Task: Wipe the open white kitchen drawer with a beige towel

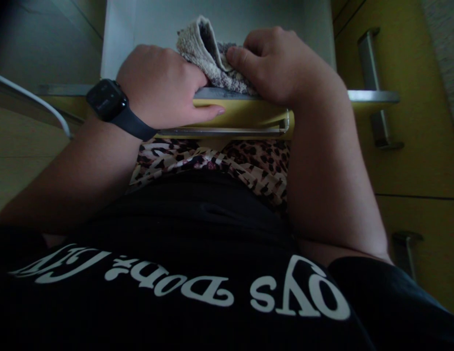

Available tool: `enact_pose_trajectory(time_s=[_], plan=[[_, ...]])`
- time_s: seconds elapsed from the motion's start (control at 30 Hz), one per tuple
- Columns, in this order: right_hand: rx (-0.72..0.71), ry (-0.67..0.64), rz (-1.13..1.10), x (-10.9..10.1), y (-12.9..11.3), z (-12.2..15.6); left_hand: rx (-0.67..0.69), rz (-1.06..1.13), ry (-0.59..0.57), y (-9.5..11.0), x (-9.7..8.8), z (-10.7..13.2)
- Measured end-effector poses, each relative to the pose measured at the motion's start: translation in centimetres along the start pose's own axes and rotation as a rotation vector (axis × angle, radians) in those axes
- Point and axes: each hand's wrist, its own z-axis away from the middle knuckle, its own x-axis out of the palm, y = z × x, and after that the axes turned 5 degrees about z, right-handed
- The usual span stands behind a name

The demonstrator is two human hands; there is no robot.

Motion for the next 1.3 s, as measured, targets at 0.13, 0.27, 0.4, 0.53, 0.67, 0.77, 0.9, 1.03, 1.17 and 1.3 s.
enact_pose_trajectory(time_s=[0.13, 0.27, 0.4, 0.53, 0.67, 0.77, 0.9, 1.03, 1.17, 1.3], plan=[[-0.002, -0.008, -0.002, -0.08, -0.15, 0.03, 0.024, -0.003, 0.012, -0.03, 0.05, 0.03], [-0.001, -0.016, -0.007, -0.19, -0.17, 0.06, 0.040, -0.008, 0.029, -0.09, 0.09, 0.06], [-0.003, -0.017, 0.000, -0.20, -0.15, 0.06, 0.044, -0.002, 0.036, -0.11, 0.13, 0.04], [0.002, -0.017, 0.008, -0.06, -0.04, -0.02, 0.052, 0.008, 0.040, -0.08, 0.14, 0.02], [0.005, -0.014, 0.011, 0.09, 0.18, -0.20, 0.049, 0.014, 0.041, -0.03, 0.14, 0.01], [0.011, -0.016, 0.011, 0.16, 0.26, -0.25, 0.045, 0.015, 0.039, 0.01, 0.11, 0.00], [0.019, -0.017, -0.004, 0.13, 0.21, -0.11, 0.041, 0.012, 0.038, -0.03, 0.13, -0.04], [0.015, -0.021, 0.016, 0.09, 0.12, -0.06, 0.049, 0.006, 0.039, -0.09, 0.22, -0.05], [0.003, -0.019, 0.020, 0.14, 0.10, -0.14, 0.053, 0.012, 0.041, -0.04, 0.12, 0.00], [0.002, -0.016, 0.018, 0.13, 0.07, -0.12, 0.051, 0.018, 0.037, -0.02, 0.00, 0.03]])
